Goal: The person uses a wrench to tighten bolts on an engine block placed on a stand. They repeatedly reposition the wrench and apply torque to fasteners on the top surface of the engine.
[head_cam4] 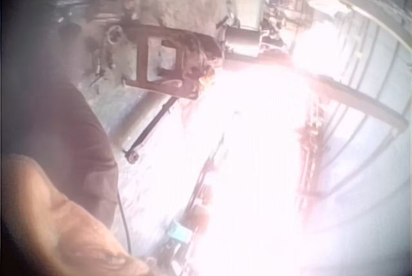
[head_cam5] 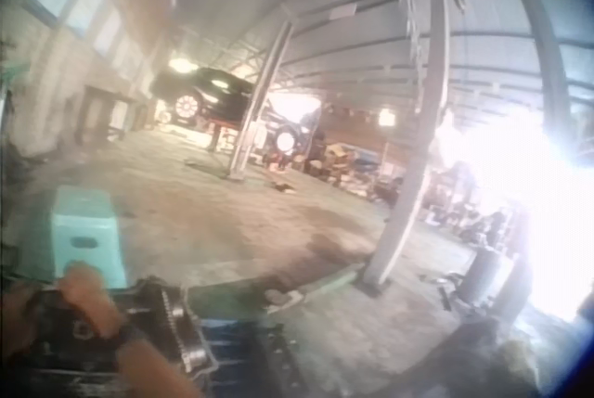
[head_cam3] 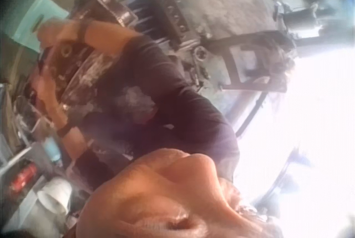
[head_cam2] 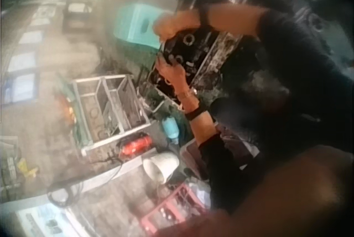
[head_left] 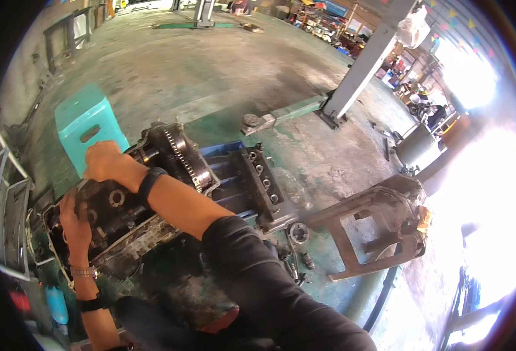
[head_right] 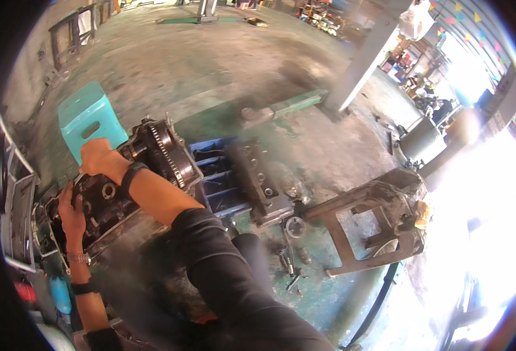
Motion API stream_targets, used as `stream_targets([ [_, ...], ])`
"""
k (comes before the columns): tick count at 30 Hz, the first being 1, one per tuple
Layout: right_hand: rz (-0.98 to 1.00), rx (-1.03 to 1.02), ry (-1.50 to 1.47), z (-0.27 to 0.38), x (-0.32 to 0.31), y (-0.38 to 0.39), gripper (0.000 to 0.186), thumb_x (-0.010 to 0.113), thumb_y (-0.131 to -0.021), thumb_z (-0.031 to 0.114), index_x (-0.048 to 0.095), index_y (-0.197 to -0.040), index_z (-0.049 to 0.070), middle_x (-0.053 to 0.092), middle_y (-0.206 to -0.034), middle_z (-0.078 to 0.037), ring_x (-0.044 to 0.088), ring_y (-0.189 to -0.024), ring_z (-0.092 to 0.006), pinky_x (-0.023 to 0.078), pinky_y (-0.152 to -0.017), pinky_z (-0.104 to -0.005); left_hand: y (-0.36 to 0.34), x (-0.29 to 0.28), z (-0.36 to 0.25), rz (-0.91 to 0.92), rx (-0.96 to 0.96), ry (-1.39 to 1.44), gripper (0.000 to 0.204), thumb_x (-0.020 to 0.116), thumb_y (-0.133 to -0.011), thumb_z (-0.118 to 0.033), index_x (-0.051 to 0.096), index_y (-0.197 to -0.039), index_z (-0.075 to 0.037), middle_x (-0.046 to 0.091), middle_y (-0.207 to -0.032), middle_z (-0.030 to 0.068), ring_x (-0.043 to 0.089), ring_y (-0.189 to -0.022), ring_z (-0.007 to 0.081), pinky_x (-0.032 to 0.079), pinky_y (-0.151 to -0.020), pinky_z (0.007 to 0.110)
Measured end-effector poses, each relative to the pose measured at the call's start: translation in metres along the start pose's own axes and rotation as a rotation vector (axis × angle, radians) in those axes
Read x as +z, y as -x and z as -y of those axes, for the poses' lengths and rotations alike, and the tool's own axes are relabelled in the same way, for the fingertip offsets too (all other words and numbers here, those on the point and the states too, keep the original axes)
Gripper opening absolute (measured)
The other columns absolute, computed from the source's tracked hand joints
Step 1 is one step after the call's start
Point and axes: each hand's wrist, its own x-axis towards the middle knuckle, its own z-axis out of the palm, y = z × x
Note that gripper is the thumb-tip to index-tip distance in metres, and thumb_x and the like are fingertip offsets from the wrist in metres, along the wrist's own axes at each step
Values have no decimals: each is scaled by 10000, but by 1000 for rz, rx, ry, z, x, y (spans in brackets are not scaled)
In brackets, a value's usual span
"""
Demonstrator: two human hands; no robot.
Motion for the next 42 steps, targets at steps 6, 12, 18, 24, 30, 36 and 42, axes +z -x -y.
stream_targets([
  [6, -221, -217, 129, -8, 14, 11, 495, 619, -845, 578, 732, -784, 99, 704, -822, -146, 693, -805, -335, 550, -688, -452, 8, -9, -12, 35, -70, 66, 397, 614, -804, 24, 595, -1201, 32, 613, -1154, 245, 567, -1092, 408, 452, -951, 469],
  [12, -88, -78, -55, 5, -14, 19, 363, 681, -822, 451, 740, -853, 95, 703, -866, -157, 672, -876, -360, 537, -774, -457, 5, -9, -20, -175, 82, 70, 494, 647, -796, 45, 494, -1266, 67, 576, -1162, 276, 522, -1091, 448, 429, -957, 508],
  [18, 26, -2, -51, 11, -31, 22, 388, 656, -858, 464, 735, -949, 95, 712, -958, -161, 681, -915, -361, 537, -798, -457, 7, -9, -25, -98, -83, 129, 679, 650, -839, 10, 277, -1403, 62, 524, -1151, 282, 499, -1095, 441, 428, -939, 500],
  [24, 87, -3, -26, 11, -36, 15, 408, 654, -855, 478, 736, -969, 94, 710, -974, -176, 682, -937, -365, 536, -825, -456, 6, -10, -28, -102, -90, 134, 630, 656, -823, 18, 332, -1362, 52, 541, -1136, 267, 504, -1082, 442, 431, -930, 496],
  [30, -8, 14, -53, 4, -24, 15, 455, 717, -790, 484, 734, -871, 37, 703, -904, -193, 673, -909, -355, 510, -825, -441, 4, -10, -25, -123, 5, 80, 475, 656, -787, 26, 496, -1232, 67, 573, -1132, 246, 509, -1095, 433, 433, -955, 486],
  [36, 23, -83, 64, -8, 0, 1, 613, 632, -831, 613, 685, -712, 14, 658, -717, -205, 654, -688, -371, 499, -597, -484, 9, -4, -13, -129, 121, -18, 226, 590, -881, -78, 554, -1093, -7, 530, -861, 124, 574, -854, 267, 499, -710, 379],
  [42, 40, 69, 12, 5, -10, 2, 499, 730, -769, 530, 750, -984, 80, 716, -1050, -118, 681, -1018, -276, 534, -826, -364, 4, 3, 12, 22, 10, 19, 457, 597, -940, -81, 524, -1390, -46, 530, -1369, 191, 504, -1262, 352, 422, -1042, 422],
])
